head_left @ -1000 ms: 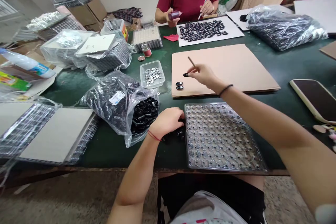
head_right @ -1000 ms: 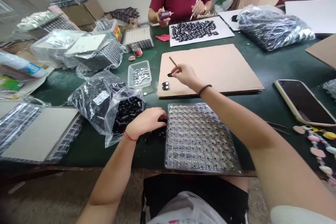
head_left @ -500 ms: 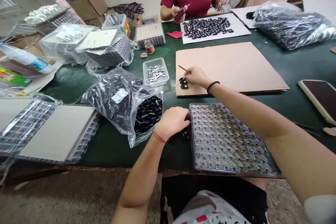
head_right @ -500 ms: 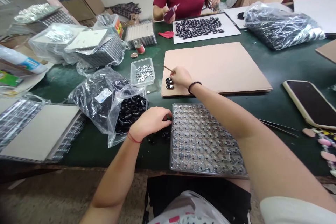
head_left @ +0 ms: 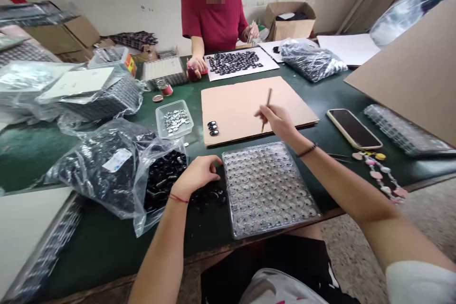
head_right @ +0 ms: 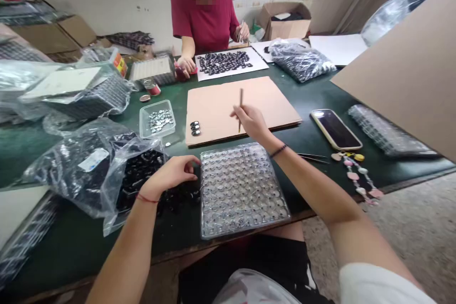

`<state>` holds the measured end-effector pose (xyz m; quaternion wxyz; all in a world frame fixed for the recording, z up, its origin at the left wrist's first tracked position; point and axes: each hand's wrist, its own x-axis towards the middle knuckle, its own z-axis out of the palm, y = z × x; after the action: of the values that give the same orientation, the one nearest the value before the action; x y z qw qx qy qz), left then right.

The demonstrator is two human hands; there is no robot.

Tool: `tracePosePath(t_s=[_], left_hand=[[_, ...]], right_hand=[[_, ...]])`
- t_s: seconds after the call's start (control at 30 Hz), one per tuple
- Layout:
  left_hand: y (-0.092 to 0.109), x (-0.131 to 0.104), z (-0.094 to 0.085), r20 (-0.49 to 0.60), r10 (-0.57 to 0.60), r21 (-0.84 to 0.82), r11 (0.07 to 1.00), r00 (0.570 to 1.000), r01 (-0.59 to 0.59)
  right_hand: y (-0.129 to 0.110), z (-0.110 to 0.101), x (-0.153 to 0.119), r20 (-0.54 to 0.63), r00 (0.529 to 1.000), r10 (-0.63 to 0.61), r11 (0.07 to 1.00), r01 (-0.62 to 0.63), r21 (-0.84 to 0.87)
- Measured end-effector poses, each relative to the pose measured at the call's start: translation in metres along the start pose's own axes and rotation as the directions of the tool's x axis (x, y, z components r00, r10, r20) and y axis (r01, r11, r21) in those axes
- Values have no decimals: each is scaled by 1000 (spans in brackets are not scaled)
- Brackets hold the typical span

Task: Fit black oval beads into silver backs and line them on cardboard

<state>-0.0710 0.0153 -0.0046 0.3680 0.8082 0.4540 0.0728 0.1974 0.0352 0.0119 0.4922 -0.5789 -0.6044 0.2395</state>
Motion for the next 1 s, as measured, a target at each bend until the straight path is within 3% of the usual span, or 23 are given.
tracePosePath(t_s=[0.1, 0.2, 0.33, 0.43, 0.57, 0.7, 0.77, 0.9, 1.0], left_hand=[[3, -1, -8, 46, -39, 50, 998, 998, 37], [3, -6, -21, 10, -98, 208, 974, 995, 93], [1, -11, -26, 58, -194, 377, 913, 979, 158], [3, -11, -22, 120, -214, 398, 905, 969, 151], [12, -13, -17, 57, -82, 217, 974, 995, 68], [33, -12, -4, -140, 16, -136, 990, 990, -35], [46, -9, 10, -233, 31, -231, 969, 972, -86], [62, -3, 37, -319, 61, -376, 908, 946, -185], [62, -2, 45, -335, 69, -401, 892, 940, -209]], right_hand=[[9, -34, -43, -53, 998, 18, 997, -22, -74], [16, -43, -67, -9, 1000, -21, 986, 19, -166], [10, -40, -64, 158, 979, -130, 940, 173, -294], [-7, -38, -54, 258, 950, -174, 901, 259, -349], [-32, -29, -54, 181, 951, -249, 927, 288, -241], [-38, -17, -73, 142, 930, -340, 937, 348, -32], [-35, -12, -84, 131, 937, -324, 945, 313, 94], [-31, -6, -97, 132, 973, -192, 930, 137, 342], [-31, -4, -99, 112, 973, -202, 890, 134, 436]])
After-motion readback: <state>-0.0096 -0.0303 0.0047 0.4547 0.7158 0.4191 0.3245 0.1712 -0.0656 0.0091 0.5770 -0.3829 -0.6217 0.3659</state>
